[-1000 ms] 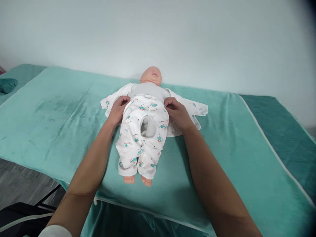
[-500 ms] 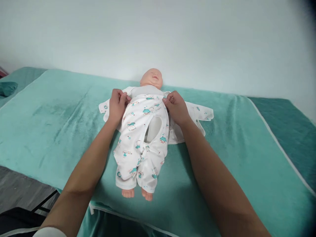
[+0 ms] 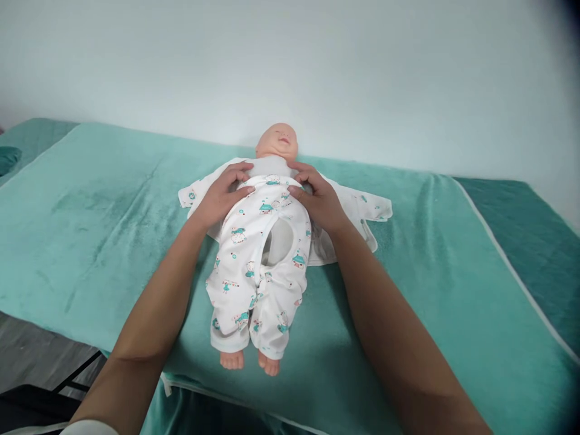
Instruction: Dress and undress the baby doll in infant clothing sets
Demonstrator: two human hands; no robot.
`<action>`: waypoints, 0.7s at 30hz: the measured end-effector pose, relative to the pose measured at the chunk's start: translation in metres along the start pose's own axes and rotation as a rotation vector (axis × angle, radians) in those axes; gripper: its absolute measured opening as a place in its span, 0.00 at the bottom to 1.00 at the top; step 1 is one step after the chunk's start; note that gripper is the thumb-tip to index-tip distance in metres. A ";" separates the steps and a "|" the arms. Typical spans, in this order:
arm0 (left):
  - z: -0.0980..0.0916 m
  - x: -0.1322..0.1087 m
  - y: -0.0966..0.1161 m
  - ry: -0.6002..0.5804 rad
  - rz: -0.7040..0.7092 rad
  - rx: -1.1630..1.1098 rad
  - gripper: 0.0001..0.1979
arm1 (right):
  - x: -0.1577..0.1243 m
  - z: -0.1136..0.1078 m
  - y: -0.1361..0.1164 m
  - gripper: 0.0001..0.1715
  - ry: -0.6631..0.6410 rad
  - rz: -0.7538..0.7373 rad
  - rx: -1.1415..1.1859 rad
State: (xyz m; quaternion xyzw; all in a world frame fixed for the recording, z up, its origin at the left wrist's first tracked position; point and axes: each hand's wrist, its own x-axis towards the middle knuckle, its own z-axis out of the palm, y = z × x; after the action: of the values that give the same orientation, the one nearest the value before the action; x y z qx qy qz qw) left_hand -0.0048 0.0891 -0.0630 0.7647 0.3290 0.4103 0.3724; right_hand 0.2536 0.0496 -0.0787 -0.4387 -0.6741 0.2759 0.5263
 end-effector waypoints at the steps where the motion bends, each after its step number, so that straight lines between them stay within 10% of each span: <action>1: 0.000 0.001 0.001 -0.001 -0.024 -0.033 0.12 | 0.001 0.001 0.000 0.21 -0.002 0.015 -0.012; 11: 0.009 0.049 -0.027 0.324 -0.208 0.068 0.09 | 0.031 0.005 0.016 0.22 0.171 0.130 -0.355; 21: 0.010 0.062 -0.031 0.153 -0.134 0.263 0.08 | 0.044 0.006 0.032 0.20 0.132 0.191 -0.343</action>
State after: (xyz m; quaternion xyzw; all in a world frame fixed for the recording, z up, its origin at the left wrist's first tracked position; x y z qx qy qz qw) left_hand 0.0258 0.1517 -0.0694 0.7498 0.4574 0.3948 0.2695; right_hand 0.2547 0.1038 -0.0868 -0.6007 -0.6307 0.1764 0.4585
